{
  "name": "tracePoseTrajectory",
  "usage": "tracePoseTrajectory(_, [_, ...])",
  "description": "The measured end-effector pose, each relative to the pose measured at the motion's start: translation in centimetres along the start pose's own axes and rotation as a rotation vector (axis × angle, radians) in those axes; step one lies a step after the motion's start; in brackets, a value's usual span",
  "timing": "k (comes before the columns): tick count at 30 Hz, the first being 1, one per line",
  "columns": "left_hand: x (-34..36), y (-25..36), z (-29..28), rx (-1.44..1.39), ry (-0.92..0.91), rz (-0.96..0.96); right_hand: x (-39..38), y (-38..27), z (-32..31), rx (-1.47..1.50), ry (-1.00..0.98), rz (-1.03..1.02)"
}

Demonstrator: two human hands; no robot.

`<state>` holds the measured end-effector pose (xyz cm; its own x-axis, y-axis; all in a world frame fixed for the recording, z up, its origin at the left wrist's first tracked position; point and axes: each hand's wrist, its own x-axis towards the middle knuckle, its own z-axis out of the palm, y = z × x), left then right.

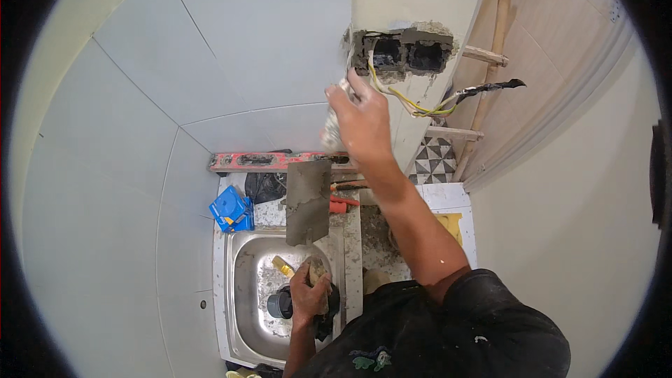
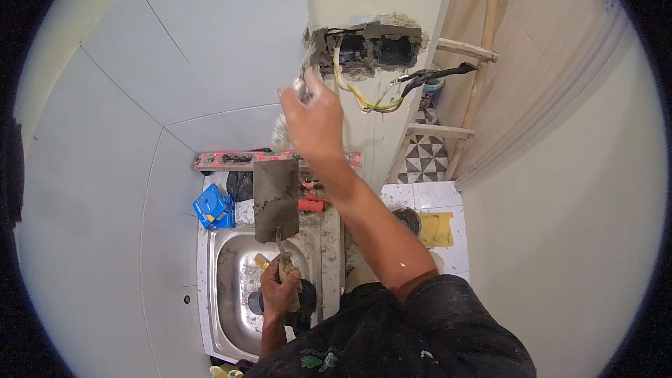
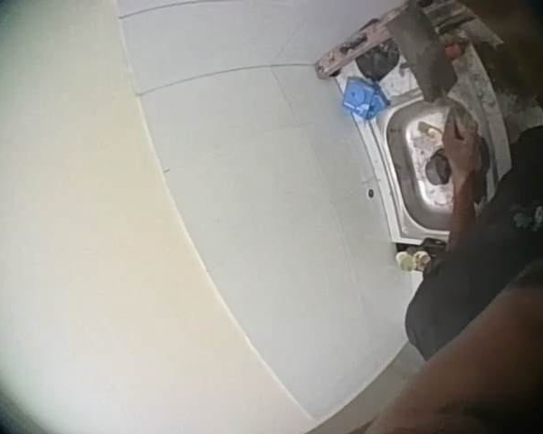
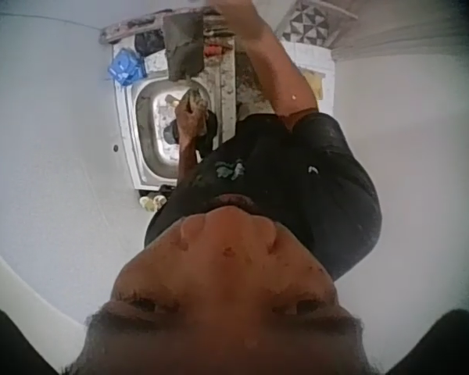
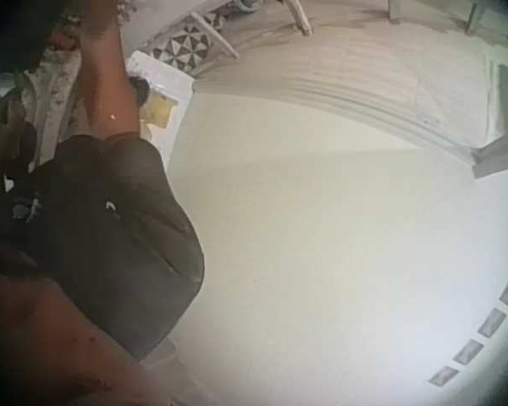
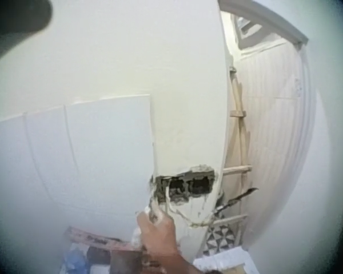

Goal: The recorder mixes mortar in a bucket and uses a trowel and spatula to plaster the wall area around installed electrical boxes.

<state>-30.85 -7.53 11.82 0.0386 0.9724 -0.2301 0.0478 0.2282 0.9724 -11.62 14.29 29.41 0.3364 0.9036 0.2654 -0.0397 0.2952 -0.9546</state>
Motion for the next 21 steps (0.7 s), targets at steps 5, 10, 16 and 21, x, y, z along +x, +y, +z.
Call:
tracePoseTrajectory(5, [0.2, 0.8, 1.1, -0.027, -0.003, 0.023, -5.6, -0.5, -5.0, -0.057, -0.265, 0.114])
tracePoseTrajectory(10, [0.4, 1.1, 1.8, -0.050, -0.018, 0.062, -8.8, 2.4, -12.0, -0.377, -0.402, 0.057])
tracePoseTrajectory(16, [0.4, 1.8, 1.5, -0.041, -0.012, 0.069, -6.8, 1.8, -23.6, -0.652, -0.253, 0.281])
tracePoseTrajectory(21, [1.2, 2.2, 2.7, -0.096, 0.012, 0.047, 3.6, -5.1, -24.5, -1.053, -0.314, -0.331])
